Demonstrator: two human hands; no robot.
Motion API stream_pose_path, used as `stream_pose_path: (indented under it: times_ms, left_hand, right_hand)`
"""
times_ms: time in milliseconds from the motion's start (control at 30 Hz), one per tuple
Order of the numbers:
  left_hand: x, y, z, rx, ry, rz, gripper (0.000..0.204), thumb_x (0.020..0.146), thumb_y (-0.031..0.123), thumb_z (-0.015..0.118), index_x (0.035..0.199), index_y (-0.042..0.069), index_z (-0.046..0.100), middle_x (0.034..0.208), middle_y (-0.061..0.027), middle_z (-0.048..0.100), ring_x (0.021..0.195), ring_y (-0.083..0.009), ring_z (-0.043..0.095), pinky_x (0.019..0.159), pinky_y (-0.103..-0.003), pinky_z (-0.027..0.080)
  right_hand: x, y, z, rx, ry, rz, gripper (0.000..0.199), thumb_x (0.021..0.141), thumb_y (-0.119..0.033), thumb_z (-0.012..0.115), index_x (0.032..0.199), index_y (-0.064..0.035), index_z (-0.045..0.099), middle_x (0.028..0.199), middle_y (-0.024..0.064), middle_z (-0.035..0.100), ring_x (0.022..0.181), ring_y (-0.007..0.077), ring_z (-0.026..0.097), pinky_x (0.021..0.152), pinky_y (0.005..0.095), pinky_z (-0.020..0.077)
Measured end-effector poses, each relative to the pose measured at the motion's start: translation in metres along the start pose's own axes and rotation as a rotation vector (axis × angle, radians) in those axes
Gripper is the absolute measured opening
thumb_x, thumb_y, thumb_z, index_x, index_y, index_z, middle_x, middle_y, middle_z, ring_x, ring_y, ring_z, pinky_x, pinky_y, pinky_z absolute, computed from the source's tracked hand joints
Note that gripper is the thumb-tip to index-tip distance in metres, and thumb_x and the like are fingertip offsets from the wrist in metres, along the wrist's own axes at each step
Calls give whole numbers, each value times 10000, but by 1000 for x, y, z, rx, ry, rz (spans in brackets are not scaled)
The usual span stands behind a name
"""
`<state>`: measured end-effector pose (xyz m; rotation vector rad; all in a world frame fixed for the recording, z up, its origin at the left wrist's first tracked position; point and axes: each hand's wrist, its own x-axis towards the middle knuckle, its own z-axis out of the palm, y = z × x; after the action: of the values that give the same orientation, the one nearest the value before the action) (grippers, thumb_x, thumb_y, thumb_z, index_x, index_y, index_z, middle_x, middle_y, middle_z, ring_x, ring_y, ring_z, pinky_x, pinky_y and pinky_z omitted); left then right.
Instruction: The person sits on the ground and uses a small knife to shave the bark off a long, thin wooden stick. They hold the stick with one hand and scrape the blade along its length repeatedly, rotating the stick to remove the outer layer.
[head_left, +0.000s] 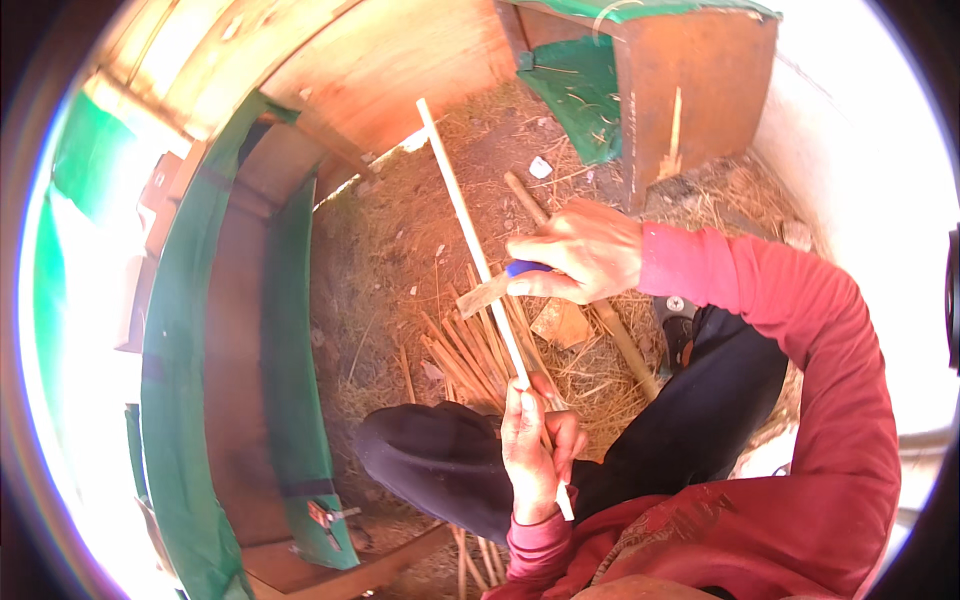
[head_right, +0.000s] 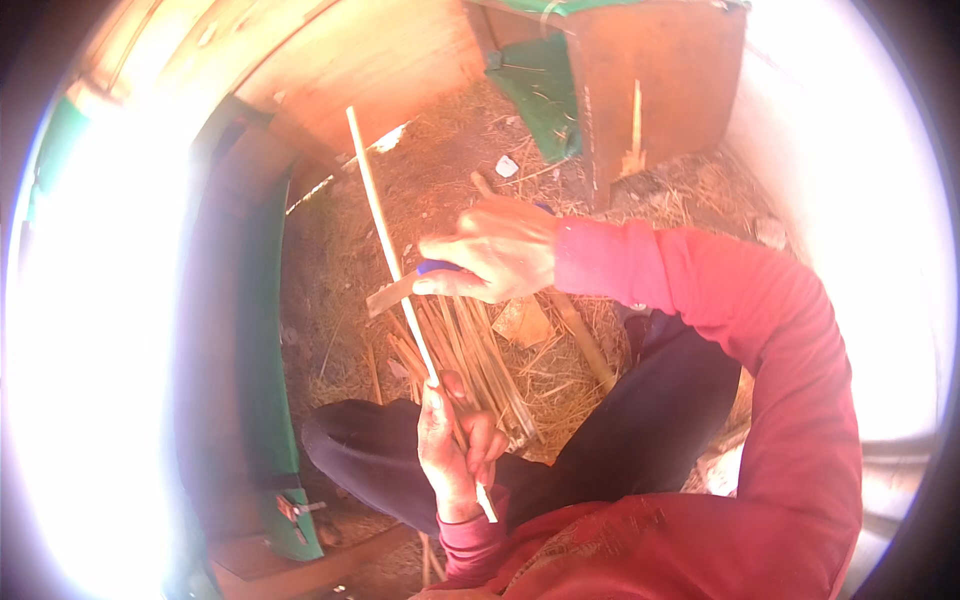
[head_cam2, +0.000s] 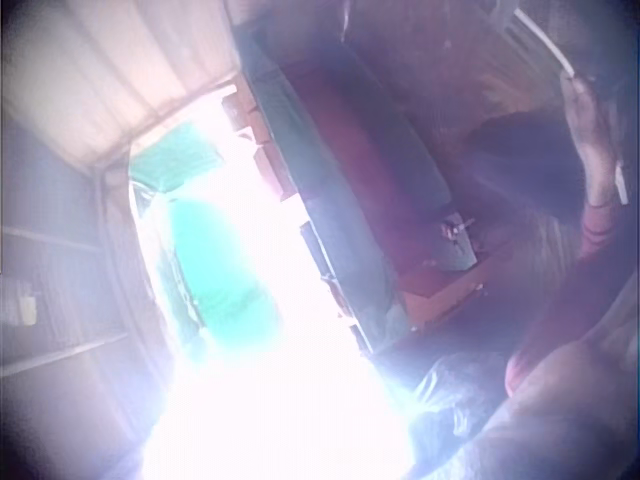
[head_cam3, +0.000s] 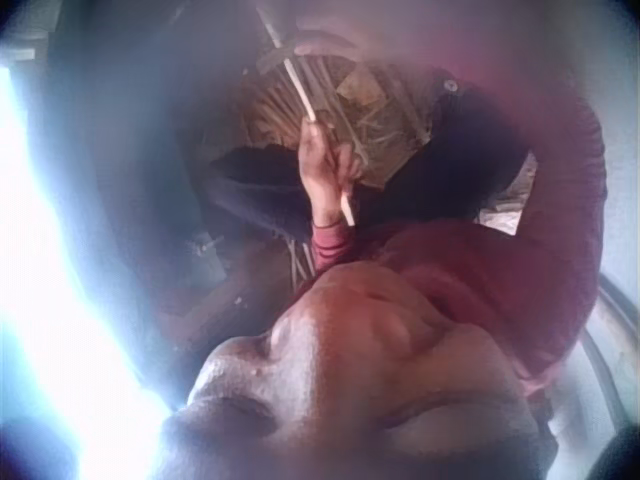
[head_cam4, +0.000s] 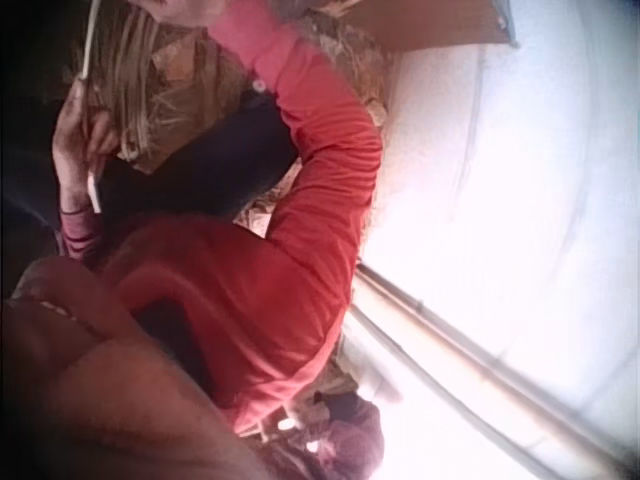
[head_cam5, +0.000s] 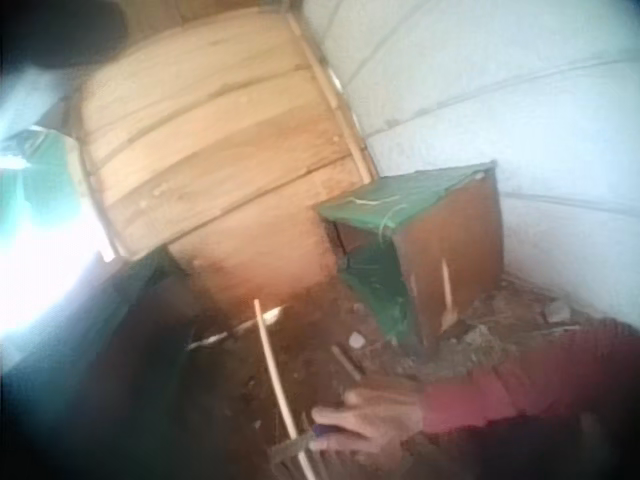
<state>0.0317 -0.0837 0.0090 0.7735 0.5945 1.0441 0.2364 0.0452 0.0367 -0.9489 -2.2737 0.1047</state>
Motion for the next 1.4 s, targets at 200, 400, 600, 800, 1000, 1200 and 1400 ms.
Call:
stream_pose_path:
  times_ms: [200, 400, 600, 800, 1000, 1200, 1400]
  left_hand:
    - [0, -14, 4, -20, 116, -66, 266, 1041, 359, 408, 987, 98, 407, 536, 44, 305, 326, -46, 210, 326, -212, 168]
    - [-15, -33, 17, 65, 7, -183, 239, 1035, 343, 421, 1001, 112, 469, 465, 53, 293, 307, -60, 222, 316, -226, 184]
    - [-5, -5, -1, -4, 133, -6, 302, 1030, 399, 414, 955, 108, 442, 412, 35, 287, 297, -62, 201, 333, -231, 165]
    - [-6, -5, -2, 4, 106, -16, 358, 1024, 444, 411, 963, 91, 426, 427, 45, 282, 304, -54, 194, 342, -222, 164]
    - [-11, -11, 7, 143, 76, -27, 376, 1031, 446, 381, 913, 89, 387, 479, 48, 245, 321, -50, 209, 335, -220, 156]
    - [-37, -32, 18, 126, -3, -170, 261, 1037, 348, 416, 957, 101, 429, 594, 39, 338, 314, -59, 266, 320, -226, 191]
    - [-4, -15, -4, 192, 52, 102, 188, 1031, 229, 454, 1010, 53, 517, 467, -6, 412, 311, -80, 325, 309, -220, 231]
  right_hand:
    - [-5, 13, -3, -253, -3, -3, 409, 949, -484, 530, 794, -105, 533, 540, 108, 537, 455, 335, 543, 404, 429, 407]
    - [0, 111, -36, -378, 250, 586, 587, 1015, -529, 329, 864, -27, 595, 487, 58, 496, 386, 224, 498, 429, 406, 451]
    - [-12, 75, -44, -168, 228, 507, 486, 1016, -493, 374, 905, -67, 580, 510, 24, 453, 385, 169, 426, 404, 374, 389]
    - [-13, 10, -21, 46, 90, -50, 279, 946, -355, 586, 873, -91, 535, 592, 101, 541, 467, 306, 537, 430, 429, 383]
    - [-18, -3, -19, -206, 5, -114, 343, 936, -396, 582, 877, -68, 499, 561, 96, 540, 447, 328, 541, 397, 423, 389]
    - [-6, 91, -45, -519, 281, 442, 446, 1019, -427, 403, 904, -21, 547, 474, 76, 482, 356, 227, 496, 339, 394, 402]
    - [-22, 69, -39, -235, 208, 329, 370, 1021, -423, 413, 948, -85, 545, 462, 20, 409, 353, 170, 404, 342, 345, 366]
